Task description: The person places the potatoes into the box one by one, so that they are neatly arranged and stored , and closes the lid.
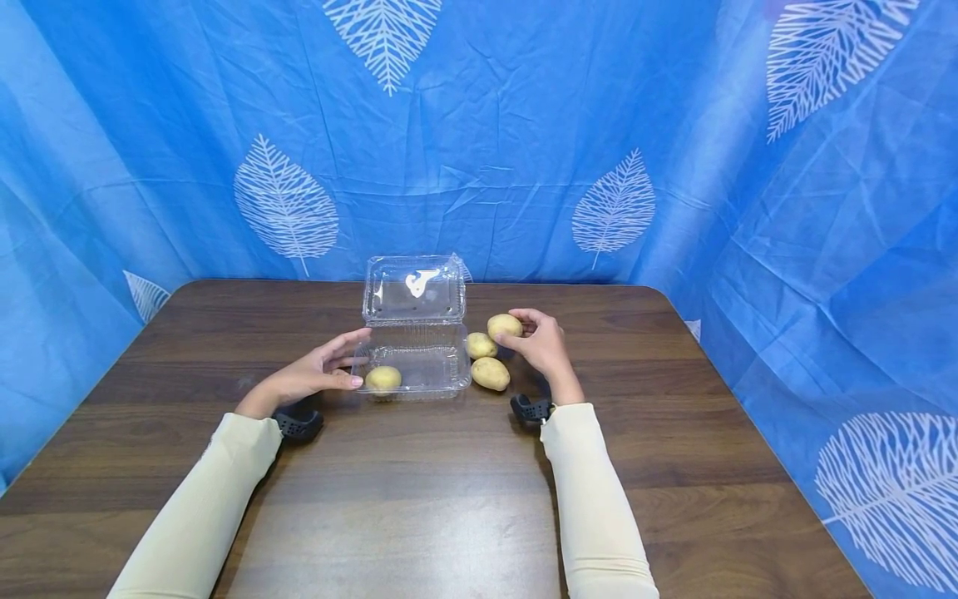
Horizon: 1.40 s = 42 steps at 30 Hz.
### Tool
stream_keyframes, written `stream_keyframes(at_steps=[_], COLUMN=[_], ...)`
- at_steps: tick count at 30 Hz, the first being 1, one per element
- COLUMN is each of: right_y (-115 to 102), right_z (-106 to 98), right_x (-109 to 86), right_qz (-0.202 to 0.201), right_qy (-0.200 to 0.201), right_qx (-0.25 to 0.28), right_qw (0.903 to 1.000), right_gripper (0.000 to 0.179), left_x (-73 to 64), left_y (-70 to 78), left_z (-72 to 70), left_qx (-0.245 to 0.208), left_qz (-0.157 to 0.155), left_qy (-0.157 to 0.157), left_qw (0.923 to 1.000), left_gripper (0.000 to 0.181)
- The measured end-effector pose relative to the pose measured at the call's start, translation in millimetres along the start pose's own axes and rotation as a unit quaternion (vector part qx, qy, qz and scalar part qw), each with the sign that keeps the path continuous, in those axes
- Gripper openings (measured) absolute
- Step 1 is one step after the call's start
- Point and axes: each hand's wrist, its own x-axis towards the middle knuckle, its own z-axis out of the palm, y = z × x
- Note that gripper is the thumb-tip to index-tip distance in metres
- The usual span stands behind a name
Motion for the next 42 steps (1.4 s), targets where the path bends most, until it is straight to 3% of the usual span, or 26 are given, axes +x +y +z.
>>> stream_keyframes(at_steps=[18, 42], right_y=[-12, -31], right_z=[15, 34], right_x=[-1.3, -5.7], right_qz=[-0.035, -0.061], right_qy=[-0.012, -0.025], right_qx=[0.013, -0.021], right_qw=[0.9992, 0.9976], right_gripper=[0.051, 0.047], left_x=[0.6, 1.3], left_y=[-2.7, -2.3], left_z=[-0.6, 0.2], left_qx=[-0.009, -0.006], left_qz=[-0.004, -0.003], left_qy=[0.003, -0.001], left_qw=[0.9999, 1.0], left_gripper=[0.097, 0.097])
